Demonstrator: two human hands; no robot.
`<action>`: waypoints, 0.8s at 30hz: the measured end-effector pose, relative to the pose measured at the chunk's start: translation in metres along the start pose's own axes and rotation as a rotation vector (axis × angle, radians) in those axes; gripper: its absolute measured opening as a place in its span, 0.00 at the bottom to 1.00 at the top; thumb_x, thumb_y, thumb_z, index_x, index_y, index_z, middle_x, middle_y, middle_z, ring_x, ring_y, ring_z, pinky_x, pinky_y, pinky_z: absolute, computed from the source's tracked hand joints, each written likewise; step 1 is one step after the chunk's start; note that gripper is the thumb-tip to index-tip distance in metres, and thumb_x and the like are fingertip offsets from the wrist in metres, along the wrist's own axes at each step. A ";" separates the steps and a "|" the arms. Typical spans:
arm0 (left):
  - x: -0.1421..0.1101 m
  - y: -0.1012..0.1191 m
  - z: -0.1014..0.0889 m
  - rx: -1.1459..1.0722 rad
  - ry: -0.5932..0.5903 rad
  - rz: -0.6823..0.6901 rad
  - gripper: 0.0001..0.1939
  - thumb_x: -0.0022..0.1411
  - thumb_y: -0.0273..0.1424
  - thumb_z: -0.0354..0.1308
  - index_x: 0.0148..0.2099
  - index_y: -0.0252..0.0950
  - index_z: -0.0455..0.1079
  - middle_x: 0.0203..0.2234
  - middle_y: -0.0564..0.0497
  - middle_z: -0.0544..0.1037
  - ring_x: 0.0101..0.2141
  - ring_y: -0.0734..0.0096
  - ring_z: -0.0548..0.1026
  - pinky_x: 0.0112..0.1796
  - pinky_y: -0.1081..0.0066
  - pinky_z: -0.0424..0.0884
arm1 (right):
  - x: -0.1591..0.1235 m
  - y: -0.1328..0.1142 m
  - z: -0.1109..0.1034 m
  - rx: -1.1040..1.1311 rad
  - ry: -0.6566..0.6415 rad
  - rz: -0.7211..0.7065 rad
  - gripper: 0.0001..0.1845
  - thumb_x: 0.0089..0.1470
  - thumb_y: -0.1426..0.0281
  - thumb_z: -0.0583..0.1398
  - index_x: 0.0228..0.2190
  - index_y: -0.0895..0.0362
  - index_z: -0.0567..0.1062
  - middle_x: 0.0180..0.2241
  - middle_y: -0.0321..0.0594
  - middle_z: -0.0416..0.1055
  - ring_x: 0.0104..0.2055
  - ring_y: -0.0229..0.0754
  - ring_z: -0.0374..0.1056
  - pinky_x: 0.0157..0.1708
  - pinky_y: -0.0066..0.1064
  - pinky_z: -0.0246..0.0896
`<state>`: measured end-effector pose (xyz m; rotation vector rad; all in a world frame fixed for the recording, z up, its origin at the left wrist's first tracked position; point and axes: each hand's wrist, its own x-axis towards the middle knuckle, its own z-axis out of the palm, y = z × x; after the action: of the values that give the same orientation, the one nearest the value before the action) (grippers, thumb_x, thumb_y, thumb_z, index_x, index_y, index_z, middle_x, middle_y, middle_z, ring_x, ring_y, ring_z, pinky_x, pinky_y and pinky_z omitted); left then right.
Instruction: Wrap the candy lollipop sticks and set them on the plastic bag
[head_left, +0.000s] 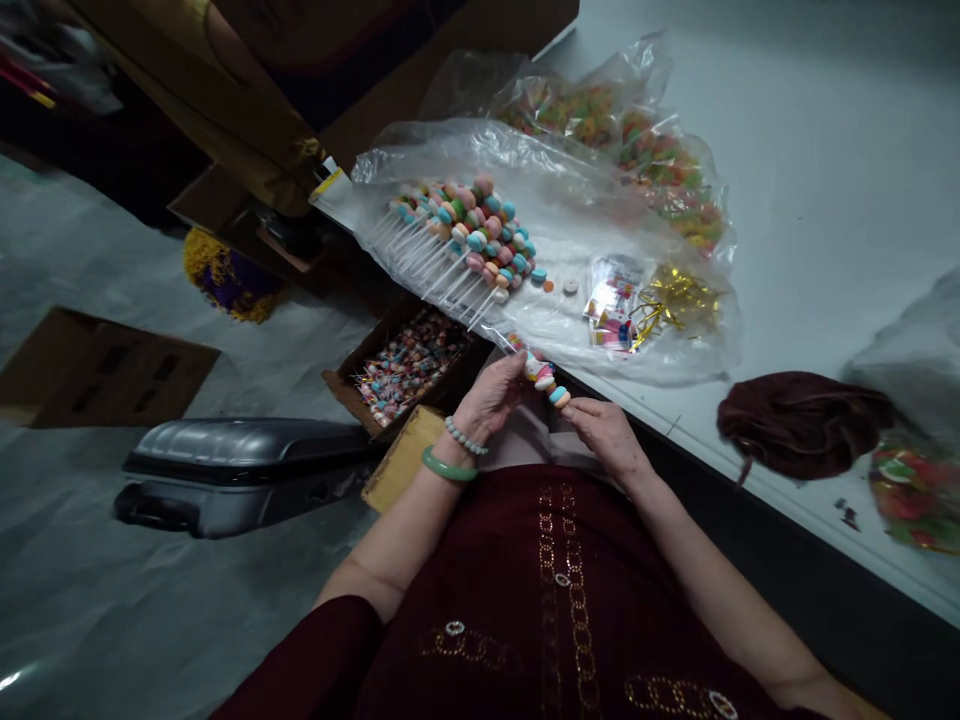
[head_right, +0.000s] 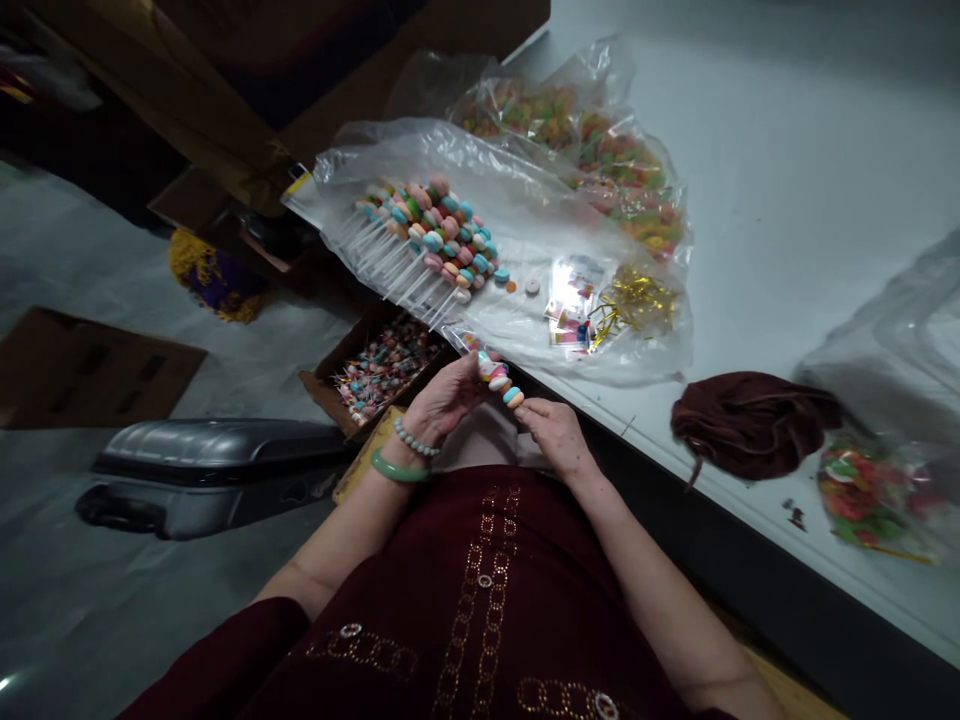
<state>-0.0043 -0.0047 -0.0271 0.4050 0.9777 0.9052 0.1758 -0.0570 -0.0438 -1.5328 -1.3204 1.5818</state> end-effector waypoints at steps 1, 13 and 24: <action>0.001 0.001 0.000 -0.008 0.025 0.029 0.19 0.48 0.42 0.71 0.37 0.33 0.77 0.28 0.48 0.79 0.29 0.70 0.76 0.36 0.68 0.72 | -0.001 0.000 -0.001 -0.091 0.007 -0.008 0.17 0.56 0.54 0.56 0.28 0.54 0.75 0.15 0.29 0.54 0.18 0.36 0.50 0.20 0.29 0.43; 0.000 -0.013 0.022 -0.079 0.116 0.039 0.20 0.50 0.44 0.69 0.34 0.31 0.75 0.26 0.48 0.79 0.27 0.71 0.75 0.31 0.71 0.69 | -0.001 -0.027 0.015 -0.707 0.395 -0.380 0.17 0.61 0.63 0.54 0.49 0.56 0.72 0.45 0.47 0.75 0.42 0.47 0.71 0.36 0.32 0.61; 0.001 -0.008 0.017 0.086 0.121 0.168 0.20 0.43 0.42 0.73 0.29 0.30 0.75 0.25 0.51 0.77 0.28 0.75 0.72 0.36 0.72 0.68 | 0.015 -0.021 0.003 0.366 0.186 0.087 0.14 0.47 0.58 0.61 0.28 0.57 0.75 0.21 0.34 0.68 0.17 0.31 0.53 0.15 0.25 0.47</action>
<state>0.0134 -0.0071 -0.0238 0.5151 1.1083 1.0513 0.1650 -0.0363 -0.0311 -1.4778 -0.8194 1.5851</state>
